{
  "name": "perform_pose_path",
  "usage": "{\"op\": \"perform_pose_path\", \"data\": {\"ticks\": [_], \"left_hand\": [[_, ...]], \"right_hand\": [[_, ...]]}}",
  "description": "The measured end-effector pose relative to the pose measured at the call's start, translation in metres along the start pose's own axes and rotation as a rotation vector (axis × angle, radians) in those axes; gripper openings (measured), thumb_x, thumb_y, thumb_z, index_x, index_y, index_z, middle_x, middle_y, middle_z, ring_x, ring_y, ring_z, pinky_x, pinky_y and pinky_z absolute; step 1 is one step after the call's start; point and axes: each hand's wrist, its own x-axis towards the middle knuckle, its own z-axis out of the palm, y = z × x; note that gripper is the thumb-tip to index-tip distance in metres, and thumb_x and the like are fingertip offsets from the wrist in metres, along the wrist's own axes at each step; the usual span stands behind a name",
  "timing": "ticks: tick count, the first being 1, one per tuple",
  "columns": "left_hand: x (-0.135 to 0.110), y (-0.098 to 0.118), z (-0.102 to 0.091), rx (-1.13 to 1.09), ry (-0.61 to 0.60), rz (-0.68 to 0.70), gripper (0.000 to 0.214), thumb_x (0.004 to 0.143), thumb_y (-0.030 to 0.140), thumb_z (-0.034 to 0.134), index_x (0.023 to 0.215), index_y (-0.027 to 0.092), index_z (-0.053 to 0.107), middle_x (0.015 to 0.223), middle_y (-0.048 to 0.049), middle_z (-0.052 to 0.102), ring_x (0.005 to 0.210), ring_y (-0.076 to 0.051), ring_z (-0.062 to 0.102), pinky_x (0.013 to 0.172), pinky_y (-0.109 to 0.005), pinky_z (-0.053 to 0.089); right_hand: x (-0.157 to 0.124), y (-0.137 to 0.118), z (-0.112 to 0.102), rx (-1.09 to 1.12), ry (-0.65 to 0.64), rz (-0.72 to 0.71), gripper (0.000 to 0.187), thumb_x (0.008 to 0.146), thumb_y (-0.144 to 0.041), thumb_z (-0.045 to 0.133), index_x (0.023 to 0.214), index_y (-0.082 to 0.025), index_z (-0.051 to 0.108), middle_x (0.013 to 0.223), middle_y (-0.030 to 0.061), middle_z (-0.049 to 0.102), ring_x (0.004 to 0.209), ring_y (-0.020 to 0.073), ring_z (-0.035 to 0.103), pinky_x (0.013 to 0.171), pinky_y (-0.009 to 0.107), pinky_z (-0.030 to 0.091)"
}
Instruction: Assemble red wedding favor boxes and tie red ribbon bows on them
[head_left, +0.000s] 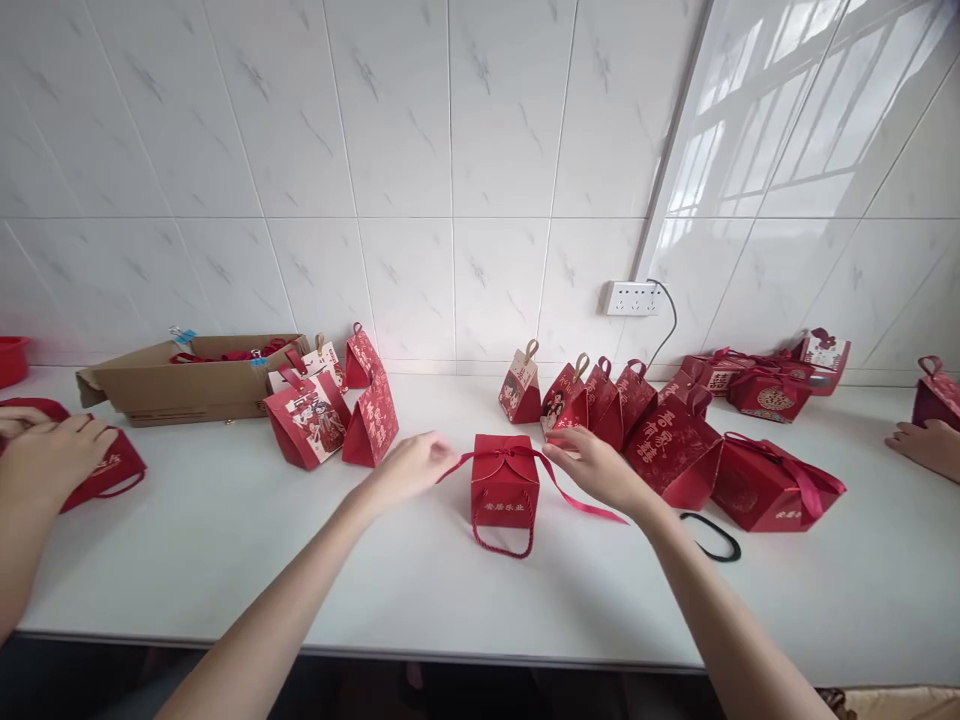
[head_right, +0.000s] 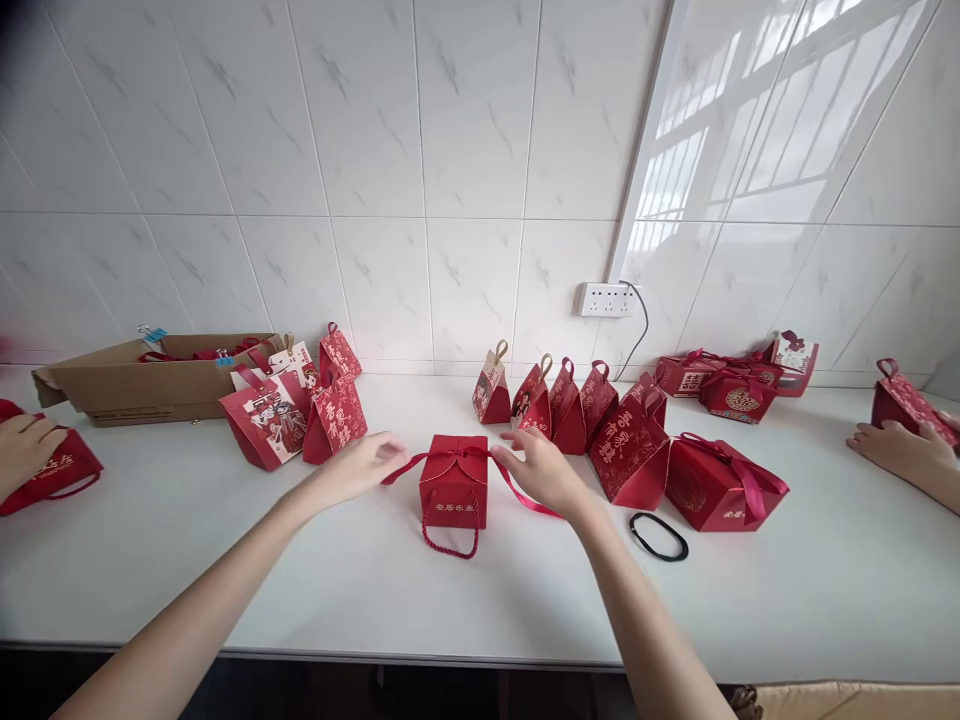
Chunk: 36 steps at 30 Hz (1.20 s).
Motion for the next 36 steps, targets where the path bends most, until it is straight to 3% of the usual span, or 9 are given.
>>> {"op": "perform_pose_path", "data": {"ticks": [4,6,8,13,16,19,23,30,36], "left_hand": [[0.017,-0.001,0.021,-0.178,-0.192,-0.064,0.036,0.067,0.052,0.065,0.074,0.016,0.063,0.075,-0.0036,0.063,0.07,-0.018,0.055,0.06,-0.025,0.035],[0.019,-0.006,0.025,-0.253,-0.27,-0.078,0.04,0.067,0.054,0.066,0.071,0.015,0.06,0.07,-0.0025,0.06,0.065,-0.015,0.053,0.058,-0.025,0.035],[0.019,-0.01,0.024,-0.354,-0.332,-0.083,0.043,0.064,0.056,0.068,0.069,0.016,0.055,0.066,0.0,0.055,0.061,-0.012,0.049,0.056,-0.024,0.034],[0.016,-0.015,0.024,-0.577,-0.402,-0.124,0.049,0.065,0.061,0.067,0.069,0.016,0.049,0.062,0.0049,0.041,0.048,-0.004,0.031,0.046,-0.021,0.022],[0.018,-0.02,0.029,-0.666,-0.402,-0.142,0.048,0.064,0.058,0.071,0.069,0.016,0.047,0.06,0.0059,0.039,0.046,-0.003,0.028,0.044,-0.02,0.017],[0.022,-0.027,0.033,-0.738,-0.398,-0.147,0.047,0.061,0.051,0.076,0.063,0.017,0.043,0.053,0.0083,0.032,0.044,-0.003,0.024,0.043,-0.02,0.015],[0.027,-0.036,0.036,-0.818,-0.405,-0.137,0.048,0.062,0.043,0.076,0.056,0.018,0.036,0.044,0.0105,0.02,0.042,-0.004,0.019,0.044,-0.02,0.018],[0.026,-0.047,0.042,-0.9,-0.412,-0.096,0.047,0.061,0.046,0.078,0.056,0.016,0.042,0.053,0.0029,0.045,0.05,-0.008,0.043,0.049,-0.021,0.027],[0.024,-0.05,0.043,-0.941,-0.405,-0.1,0.046,0.06,0.042,0.079,0.057,0.017,0.041,0.053,0.0029,0.047,0.052,-0.01,0.049,0.049,-0.021,0.027]], "right_hand": [[0.013,-0.008,0.02,0.163,-0.101,0.106,0.044,0.084,-0.055,0.048,0.093,-0.014,0.061,0.081,0.0067,0.066,0.076,0.0186,0.062,0.075,0.031,0.044],[0.013,-0.004,0.021,0.182,-0.124,0.163,0.048,0.081,-0.06,0.05,0.08,-0.013,0.061,0.06,0.0016,0.058,0.061,0.0156,0.057,0.066,0.03,0.041],[0.01,0.001,0.019,0.237,-0.168,0.197,0.051,0.077,-0.063,0.052,0.071,-0.014,0.061,0.054,-0.0012,0.052,0.054,0.0122,0.05,0.06,0.027,0.038],[0.003,0.01,0.018,0.508,-0.266,0.19,0.049,0.073,-0.063,0.06,0.071,-0.014,0.06,0.059,-0.0034,0.049,0.054,0.0074,0.044,0.054,0.022,0.035],[0.004,0.015,0.025,0.675,-0.252,0.181,0.047,0.072,-0.062,0.061,0.07,-0.016,0.054,0.062,-0.0036,0.048,0.054,0.0074,0.045,0.056,0.022,0.041],[0.003,0.02,0.03,0.784,-0.215,0.162,0.037,0.074,-0.052,0.065,0.07,-0.017,0.054,0.071,0.0011,0.057,0.066,0.0111,0.057,0.072,0.026,0.05],[0.001,0.021,0.033,0.989,-0.18,0.209,0.019,0.077,-0.034,0.065,0.073,-0.017,0.057,0.086,0.0063,0.066,0.084,0.0185,0.067,0.089,0.031,0.053],[-0.005,0.021,0.041,1.127,-0.136,0.262,0.013,0.081,-0.023,0.059,0.071,-0.016,0.054,0.086,0.0083,0.066,0.094,0.0222,0.068,0.087,0.03,0.055],[0.0,0.033,0.044,1.1,-0.118,0.309,0.009,0.077,-0.019,0.062,0.07,-0.016,0.057,0.082,0.0065,0.064,0.088,0.0196,0.068,0.079,0.026,0.057]]}}
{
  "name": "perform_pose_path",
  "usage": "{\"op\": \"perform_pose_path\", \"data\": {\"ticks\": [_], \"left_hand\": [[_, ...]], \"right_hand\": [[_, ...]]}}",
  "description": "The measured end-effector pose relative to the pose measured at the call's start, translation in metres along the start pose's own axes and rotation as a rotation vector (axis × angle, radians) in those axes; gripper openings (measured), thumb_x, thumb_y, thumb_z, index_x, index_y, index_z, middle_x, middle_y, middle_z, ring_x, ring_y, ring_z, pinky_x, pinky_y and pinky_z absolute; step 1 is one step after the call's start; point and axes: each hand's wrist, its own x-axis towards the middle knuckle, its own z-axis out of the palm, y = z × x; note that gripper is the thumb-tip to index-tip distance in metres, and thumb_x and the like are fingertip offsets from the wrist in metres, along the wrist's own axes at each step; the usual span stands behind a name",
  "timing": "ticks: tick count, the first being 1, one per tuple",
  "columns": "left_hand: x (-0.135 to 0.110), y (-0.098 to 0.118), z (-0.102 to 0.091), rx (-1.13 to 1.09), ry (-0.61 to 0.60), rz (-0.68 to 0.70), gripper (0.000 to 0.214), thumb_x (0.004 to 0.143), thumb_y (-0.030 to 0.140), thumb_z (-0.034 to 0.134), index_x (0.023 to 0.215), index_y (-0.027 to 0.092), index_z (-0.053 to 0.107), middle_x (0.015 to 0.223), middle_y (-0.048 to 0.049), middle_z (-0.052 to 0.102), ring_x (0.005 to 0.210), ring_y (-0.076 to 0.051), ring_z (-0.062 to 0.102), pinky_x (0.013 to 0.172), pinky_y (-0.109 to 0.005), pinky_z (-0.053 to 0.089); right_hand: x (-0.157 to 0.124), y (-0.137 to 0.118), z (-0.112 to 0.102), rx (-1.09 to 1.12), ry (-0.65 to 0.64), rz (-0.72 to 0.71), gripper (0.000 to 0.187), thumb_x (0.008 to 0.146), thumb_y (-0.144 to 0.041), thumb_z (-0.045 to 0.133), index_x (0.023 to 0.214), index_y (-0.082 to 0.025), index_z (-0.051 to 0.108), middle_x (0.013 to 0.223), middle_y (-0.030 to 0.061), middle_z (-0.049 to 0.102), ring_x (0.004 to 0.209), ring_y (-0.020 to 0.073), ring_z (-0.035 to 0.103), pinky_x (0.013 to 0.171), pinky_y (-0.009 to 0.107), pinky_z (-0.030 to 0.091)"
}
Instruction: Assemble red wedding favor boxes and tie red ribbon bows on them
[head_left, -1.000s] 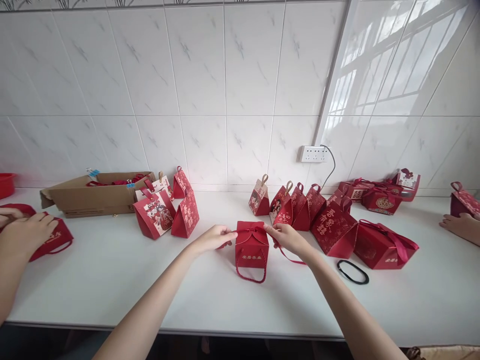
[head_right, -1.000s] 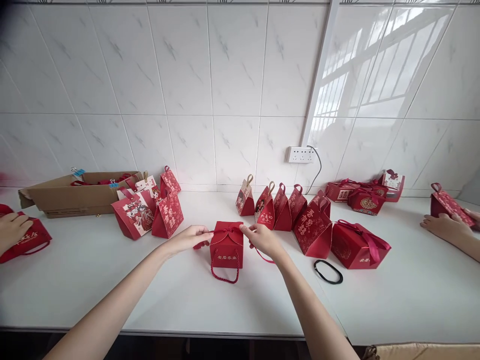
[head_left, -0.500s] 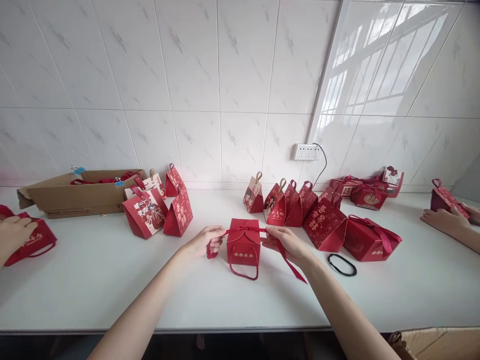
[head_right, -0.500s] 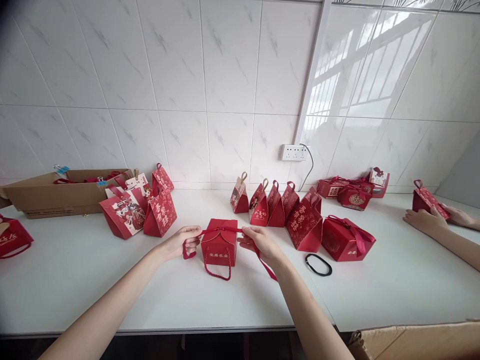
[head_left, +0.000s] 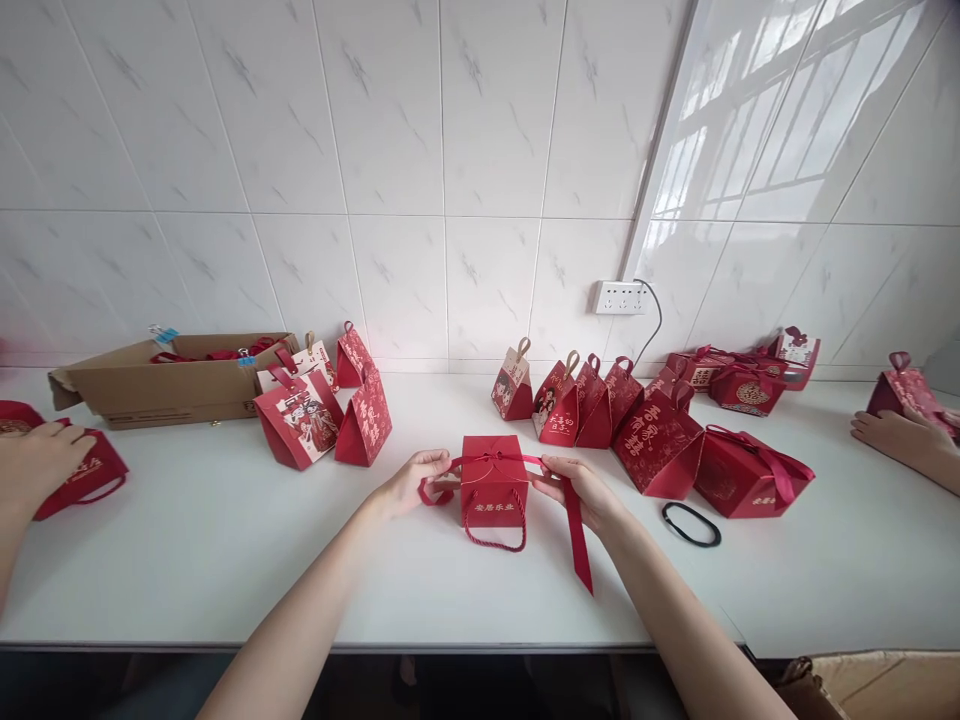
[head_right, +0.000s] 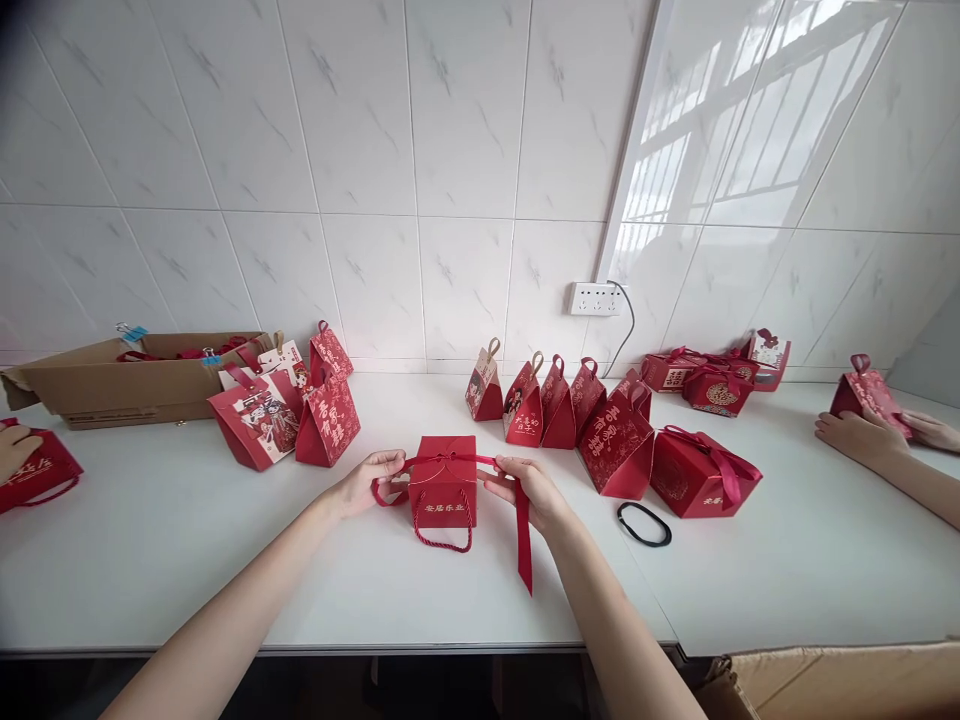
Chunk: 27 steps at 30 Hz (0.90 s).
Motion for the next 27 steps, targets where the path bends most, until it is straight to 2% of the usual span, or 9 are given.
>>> {"op": "perform_pose_path", "data": {"ticks": [4,7,12,14,18,22,27], "left_hand": [[0.001,-0.005,0.005,-0.001,0.024,0.019,0.052,0.058,0.044,0.078,0.052,0.018,0.033,0.044,0.0074,0.032,0.043,-0.006,0.035,0.046,-0.021,0.022],[0.003,-0.01,0.01,0.01,0.053,0.04,0.047,0.058,0.042,0.075,0.053,0.018,0.034,0.046,0.0078,0.032,0.043,-0.005,0.03,0.045,-0.021,0.02],[0.003,-0.014,0.015,0.052,0.061,0.035,0.037,0.061,0.04,0.069,0.055,0.017,0.04,0.049,0.0059,0.038,0.044,-0.006,0.032,0.045,-0.022,0.02],[0.001,-0.013,0.016,0.073,0.061,0.039,0.036,0.06,0.04,0.068,0.054,0.017,0.04,0.049,0.0059,0.037,0.044,-0.006,0.032,0.046,-0.022,0.019],[-0.002,-0.009,0.018,0.121,0.061,0.056,0.036,0.058,0.04,0.066,0.052,0.017,0.039,0.05,0.0046,0.038,0.05,-0.008,0.041,0.05,-0.022,0.028],[-0.006,-0.006,0.017,0.2,0.073,0.05,0.038,0.059,0.044,0.064,0.055,0.018,0.037,0.051,0.0044,0.039,0.05,-0.008,0.043,0.052,-0.022,0.031],[-0.017,0.008,0.016,0.428,0.086,-0.009,0.033,0.069,0.047,0.056,0.063,0.019,0.039,0.051,0.0064,0.038,0.039,-0.005,0.028,0.041,-0.022,0.017]], "right_hand": [[0.001,-0.007,-0.011,-0.066,-0.094,0.017,0.022,0.07,-0.029,0.075,0.066,-0.015,0.059,0.072,0.0034,0.059,0.078,0.0174,0.064,0.067,0.027,0.053],[-0.004,-0.021,-0.011,-0.095,-0.166,-0.024,0.027,0.065,-0.036,0.079,0.064,-0.016,0.061,0.07,0.0011,0.057,0.075,0.0136,0.059,0.061,0.023,0.046],[-0.009,-0.04,0.021,-0.297,-0.281,-0.207,0.027,0.07,-0.044,0.075,0.068,-0.018,0.068,0.101,0.0065,0.067,0.102,0.0192,0.057,0.089,0.03,0.04],[-0.007,-0.039,0.039,-0.383,-0.272,-0.263,0.031,0.069,-0.049,0.072,0.068,-0.018,0.069,0.097,0.0071,0.069,0.097,0.0212,0.06,0.089,0.033,0.041],[0.002,-0.026,0.06,-0.455,-0.21,-0.279,0.039,0.066,-0.055,0.069,0.074,-0.017,0.071,0.074,0.0049,0.069,0.072,0.0206,0.062,0.069,0.034,0.047],[0.009,-0.016,0.061,-0.52,-0.097,-0.323,0.033,0.07,-0.047,0.064,0.076,-0.016,0.072,0.074,0.0031,0.068,0.07,0.0179,0.06,0.067,0.031,0.046],[0.009,-0.021,0.061,-0.603,-0.057,-0.316,0.022,0.076,-0.03,0.055,0.082,-0.017,0.071,0.073,0.0013,0.068,0.07,0.0158,0.061,0.071,0.03,0.047]]}}
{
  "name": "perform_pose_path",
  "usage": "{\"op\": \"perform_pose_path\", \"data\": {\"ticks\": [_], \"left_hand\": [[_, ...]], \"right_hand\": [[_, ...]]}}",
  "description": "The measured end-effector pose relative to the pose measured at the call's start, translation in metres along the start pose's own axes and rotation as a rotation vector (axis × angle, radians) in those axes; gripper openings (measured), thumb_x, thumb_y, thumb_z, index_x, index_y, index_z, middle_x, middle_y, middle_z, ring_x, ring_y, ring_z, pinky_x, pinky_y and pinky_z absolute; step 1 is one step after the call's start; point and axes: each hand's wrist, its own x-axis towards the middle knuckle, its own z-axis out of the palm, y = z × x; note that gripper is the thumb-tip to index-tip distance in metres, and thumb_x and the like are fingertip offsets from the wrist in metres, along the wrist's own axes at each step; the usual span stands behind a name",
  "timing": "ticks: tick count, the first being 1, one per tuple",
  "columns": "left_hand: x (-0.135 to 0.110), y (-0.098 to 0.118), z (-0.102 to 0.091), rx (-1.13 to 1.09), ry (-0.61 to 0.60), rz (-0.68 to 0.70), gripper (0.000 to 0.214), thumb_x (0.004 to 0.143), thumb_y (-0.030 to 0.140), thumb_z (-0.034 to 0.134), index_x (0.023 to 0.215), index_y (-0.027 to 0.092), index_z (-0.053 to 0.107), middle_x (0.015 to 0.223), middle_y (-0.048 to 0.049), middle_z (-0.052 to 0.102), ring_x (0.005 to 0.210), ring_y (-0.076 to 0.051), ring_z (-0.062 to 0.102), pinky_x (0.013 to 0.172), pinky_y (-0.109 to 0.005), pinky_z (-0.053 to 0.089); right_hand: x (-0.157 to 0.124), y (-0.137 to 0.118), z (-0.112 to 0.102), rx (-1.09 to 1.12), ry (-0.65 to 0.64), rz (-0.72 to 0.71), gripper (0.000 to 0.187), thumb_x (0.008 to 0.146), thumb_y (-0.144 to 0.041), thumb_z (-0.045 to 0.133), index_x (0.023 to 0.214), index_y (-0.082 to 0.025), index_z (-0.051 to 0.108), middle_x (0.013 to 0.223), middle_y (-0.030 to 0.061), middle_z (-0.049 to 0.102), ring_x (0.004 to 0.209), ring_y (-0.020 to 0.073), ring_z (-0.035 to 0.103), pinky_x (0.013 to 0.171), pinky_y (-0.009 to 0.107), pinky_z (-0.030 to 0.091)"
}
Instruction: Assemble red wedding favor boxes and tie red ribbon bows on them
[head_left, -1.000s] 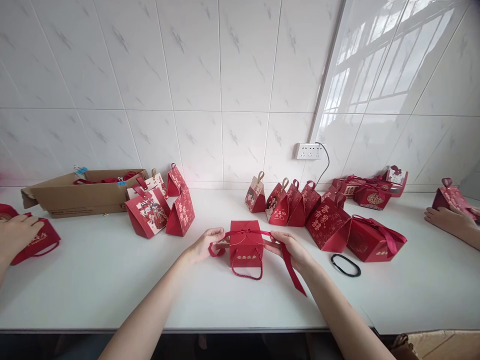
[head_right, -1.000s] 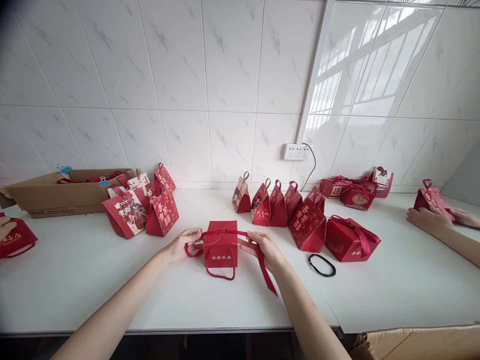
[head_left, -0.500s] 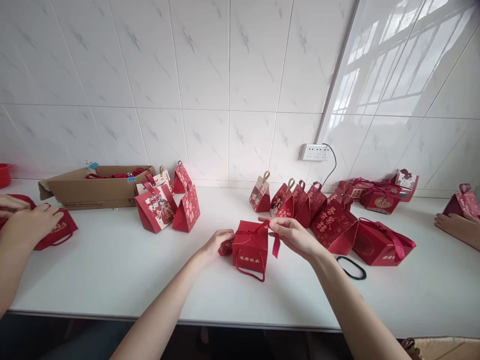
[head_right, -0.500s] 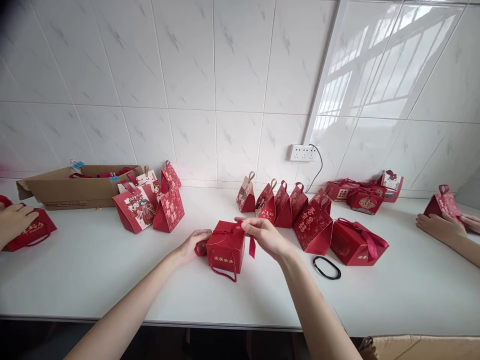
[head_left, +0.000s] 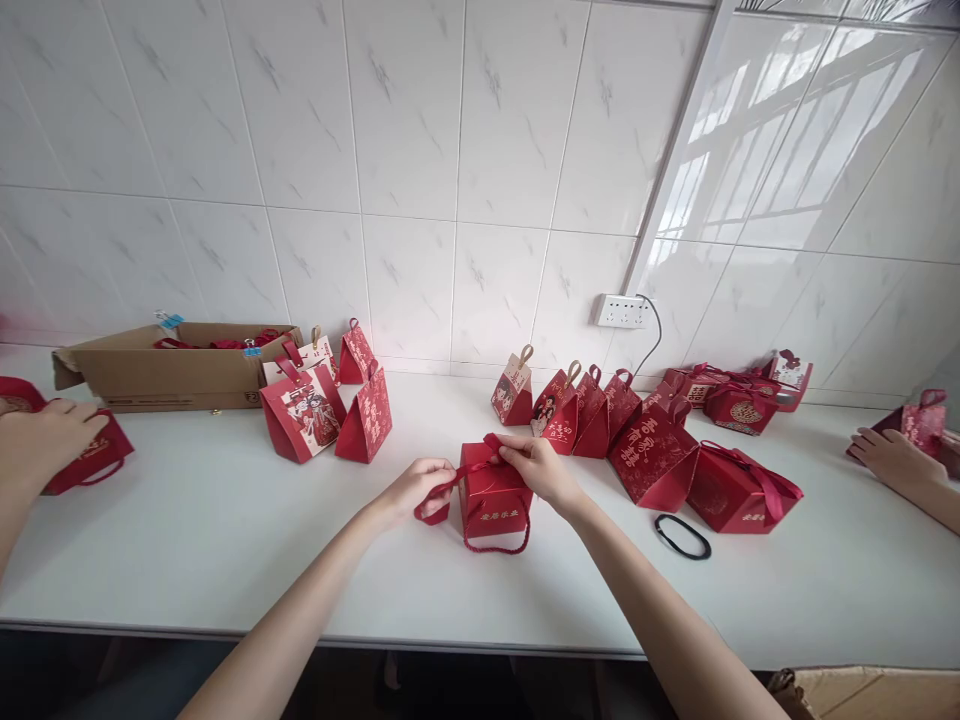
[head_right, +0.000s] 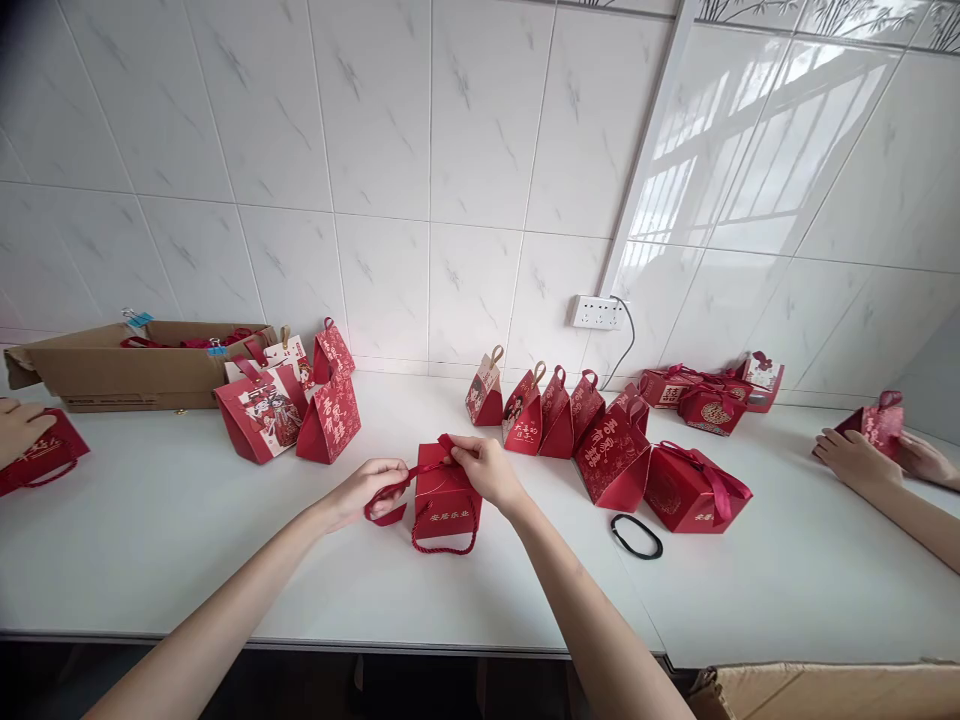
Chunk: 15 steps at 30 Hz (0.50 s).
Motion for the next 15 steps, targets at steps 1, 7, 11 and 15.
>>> {"op": "perform_pose_path", "data": {"ticks": [1,7,11,15], "left_hand": [[-0.003,0.005,-0.002,0.067,0.001,-0.004,0.031,0.071,0.047,0.055,0.065,0.019,0.041,0.053,0.0058,0.04,0.038,-0.005,0.027,0.041,-0.022,0.016],[-0.018,0.046,-0.009,0.548,0.02,0.081,0.027,0.073,0.04,0.059,0.091,0.021,0.056,0.058,0.0067,0.045,0.045,-0.008,0.034,0.046,-0.022,0.022],[-0.025,0.067,-0.007,0.905,-0.04,0.159,0.013,0.077,0.032,0.055,0.083,0.022,0.059,0.058,0.0046,0.047,0.048,-0.011,0.039,0.048,-0.024,0.025],[-0.026,0.081,-0.003,1.062,-0.048,0.255,0.025,0.085,0.033,0.044,0.075,0.02,0.063,0.072,-0.0023,0.059,0.066,-0.016,0.051,0.061,-0.026,0.035]], "right_hand": [[0.0,-0.002,0.0,-0.017,0.003,0.002,0.019,0.076,-0.027,0.056,0.08,-0.017,0.071,0.071,0.001,0.068,0.07,0.0158,0.061,0.072,0.03,0.047],[-0.004,-0.006,0.005,-0.054,0.113,0.048,0.019,0.076,-0.02,0.058,0.095,-0.019,0.056,0.08,0.0013,0.072,0.071,0.0153,0.065,0.062,0.026,0.049],[-0.01,-0.008,0.003,-0.088,0.098,0.071,0.011,0.073,-0.02,0.062,0.083,-0.018,0.059,0.077,0.0039,0.073,0.072,0.0166,0.068,0.062,0.025,0.05],[-0.017,-0.015,0.001,-0.147,0.077,0.043,0.008,0.072,-0.018,0.063,0.079,-0.017,0.066,0.073,0.0024,0.073,0.073,0.0165,0.068,0.067,0.024,0.051]]}}
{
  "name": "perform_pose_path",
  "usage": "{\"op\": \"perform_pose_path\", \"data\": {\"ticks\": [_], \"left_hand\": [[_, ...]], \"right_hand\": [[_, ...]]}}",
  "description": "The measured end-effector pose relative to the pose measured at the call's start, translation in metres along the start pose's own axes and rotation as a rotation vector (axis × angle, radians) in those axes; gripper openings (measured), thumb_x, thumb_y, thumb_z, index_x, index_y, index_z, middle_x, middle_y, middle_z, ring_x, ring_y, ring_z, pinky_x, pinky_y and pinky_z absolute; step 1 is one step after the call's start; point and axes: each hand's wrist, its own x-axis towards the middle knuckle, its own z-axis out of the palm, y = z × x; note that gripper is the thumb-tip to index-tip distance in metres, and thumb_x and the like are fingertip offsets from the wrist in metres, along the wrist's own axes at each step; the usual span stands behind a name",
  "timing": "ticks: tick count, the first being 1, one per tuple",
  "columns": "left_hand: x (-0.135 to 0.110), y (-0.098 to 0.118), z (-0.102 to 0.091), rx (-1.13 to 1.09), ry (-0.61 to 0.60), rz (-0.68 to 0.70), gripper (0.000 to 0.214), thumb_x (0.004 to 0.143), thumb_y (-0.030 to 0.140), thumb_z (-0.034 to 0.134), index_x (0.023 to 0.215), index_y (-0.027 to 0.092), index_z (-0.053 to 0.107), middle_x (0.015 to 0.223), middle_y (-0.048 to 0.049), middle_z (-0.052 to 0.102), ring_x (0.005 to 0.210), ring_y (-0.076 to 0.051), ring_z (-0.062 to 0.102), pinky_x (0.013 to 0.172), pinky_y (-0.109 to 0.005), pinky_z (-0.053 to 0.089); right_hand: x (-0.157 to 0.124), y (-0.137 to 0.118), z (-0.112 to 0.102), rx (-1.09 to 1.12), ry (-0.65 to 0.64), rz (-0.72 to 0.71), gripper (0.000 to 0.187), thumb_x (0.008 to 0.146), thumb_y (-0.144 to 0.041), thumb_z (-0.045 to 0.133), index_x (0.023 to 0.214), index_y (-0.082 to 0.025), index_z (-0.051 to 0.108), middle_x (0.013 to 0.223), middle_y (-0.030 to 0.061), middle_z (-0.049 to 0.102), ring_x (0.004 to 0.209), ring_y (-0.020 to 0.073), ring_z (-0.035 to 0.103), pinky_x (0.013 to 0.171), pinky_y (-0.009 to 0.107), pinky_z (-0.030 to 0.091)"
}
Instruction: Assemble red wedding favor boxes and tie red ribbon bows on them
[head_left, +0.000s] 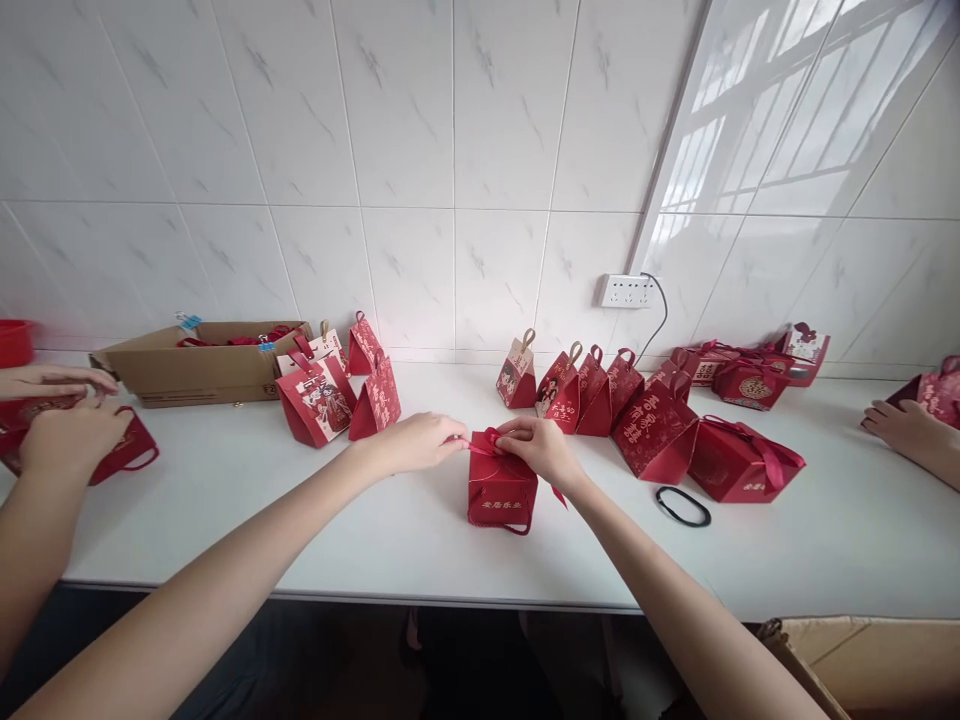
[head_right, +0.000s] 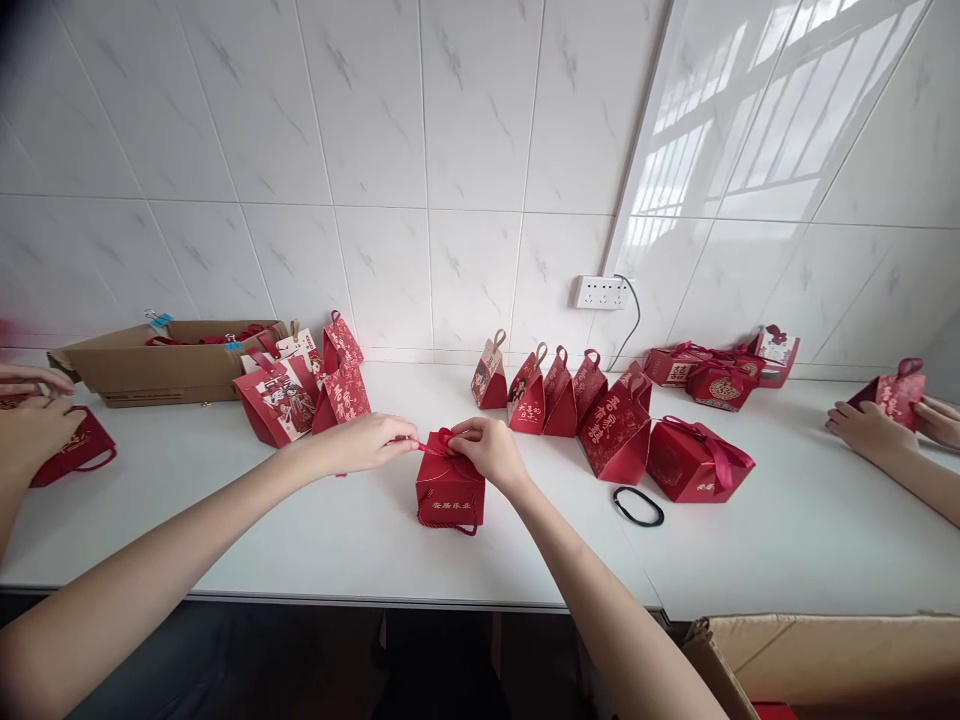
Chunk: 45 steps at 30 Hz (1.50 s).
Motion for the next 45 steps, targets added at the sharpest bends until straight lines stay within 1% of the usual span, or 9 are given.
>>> {"op": "perform_pose_path", "data": {"ticks": [4,13,18,22,25,31,37,40,45], "left_hand": [[0.009,0.011,-0.003,0.06,0.052,0.043,0.029,0.087,0.031,0.041,0.077,0.02,0.066,0.088,-0.006,0.062,0.076,-0.019,0.056,0.07,-0.028,0.039],[0.029,0.042,-0.01,-0.052,0.153,0.049,0.008,0.076,0.024,0.058,0.07,0.022,0.062,0.055,0.0021,0.053,0.052,-0.015,0.047,0.057,-0.025,0.03],[0.035,0.025,0.006,-0.152,0.209,0.017,0.009,0.079,0.029,0.055,0.08,0.022,0.06,0.07,0.0005,0.062,0.062,-0.016,0.053,0.06,-0.025,0.034],[0.027,0.01,0.027,-0.25,0.216,-0.003,0.009,0.077,0.025,0.053,0.074,0.02,0.06,0.078,-0.0018,0.062,0.071,-0.018,0.055,0.063,-0.025,0.038],[0.019,0.009,0.036,-0.316,0.203,-0.007,0.01,0.074,0.026,0.054,0.071,0.019,0.062,0.077,-0.0021,0.06,0.067,-0.017,0.052,0.061,-0.026,0.037],[0.013,0.014,0.039,-0.459,0.172,-0.029,0.016,0.07,0.032,0.059,0.066,0.017,0.063,0.076,-0.0028,0.057,0.072,-0.018,0.051,0.065,-0.027,0.038],[0.014,0.012,0.043,-0.649,0.146,-0.086,0.033,0.074,0.046,0.058,0.072,0.016,0.069,0.095,-0.0065,0.061,0.082,-0.019,0.055,0.064,-0.026,0.042],[0.016,0.009,0.047,-0.754,0.138,-0.131,0.033,0.074,0.046,0.06,0.075,0.015,0.07,0.105,-0.0081,0.06,0.085,-0.02,0.057,0.064,-0.026,0.043],[0.016,0.008,0.049,-0.893,0.122,-0.167,0.031,0.073,0.044,0.062,0.081,0.015,0.071,0.119,-0.0087,0.057,0.102,-0.022,0.055,0.082,-0.028,0.044]], "right_hand": [[-0.006,-0.006,0.0,-0.065,0.0,-0.053,0.01,0.07,-0.014,0.061,0.07,-0.018,0.069,0.066,-0.0002,0.071,0.068,0.0151,0.066,0.066,0.024,0.049],[-0.009,0.006,0.007,-0.003,-0.005,-0.157,0.012,0.069,-0.016,0.056,0.061,-0.019,0.065,0.064,-0.0007,0.067,0.062,0.0148,0.059,0.061,0.026,0.043],[-0.013,0.014,0.01,0.108,-0.029,-0.166,0.016,0.07,-0.031,0.058,0.067,-0.017,0.064,0.07,0.0011,0.067,0.064,0.0147,0.059,0.061,0.026,0.046],[-0.015,0.016,0.013,0.143,0.018,-0.157,0.02,0.07,-0.036,0.057,0.07,-0.016,0.063,0.072,0.0026,0.067,0.067,0.015,0.059,0.064,0.027,0.046],[-0.015,0.017,0.016,0.146,0.063,-0.155,0.018,0.071,-0.033,0.053,0.069,-0.017,0.06,0.074,0.0032,0.066,0.07,0.0153,0.059,0.066,0.028,0.046],[-0.017,0.015,0.018,0.107,0.129,-0.14,0.014,0.07,-0.029,0.054,0.069,-0.017,0.06,0.077,0.0042,0.066,0.072,0.0163,0.059,0.068,0.028,0.046],[-0.015,0.017,0.013,0.046,0.095,-0.162,0.017,0.071,-0.035,0.057,0.072,-0.018,0.056,0.076,0.0041,0.064,0.07,0.017,0.059,0.065,0.03,0.046],[-0.014,0.018,0.004,0.008,0.098,-0.23,0.016,0.072,-0.034,0.057,0.076,-0.02,0.051,0.08,0.0023,0.061,0.077,0.0174,0.059,0.074,0.033,0.047],[-0.023,0.015,-0.01,-0.111,0.042,-0.364,0.005,0.073,-0.024,0.057,0.073,-0.02,0.058,0.094,0.0043,0.057,0.099,0.0208,0.055,0.093,0.04,0.04]]}}
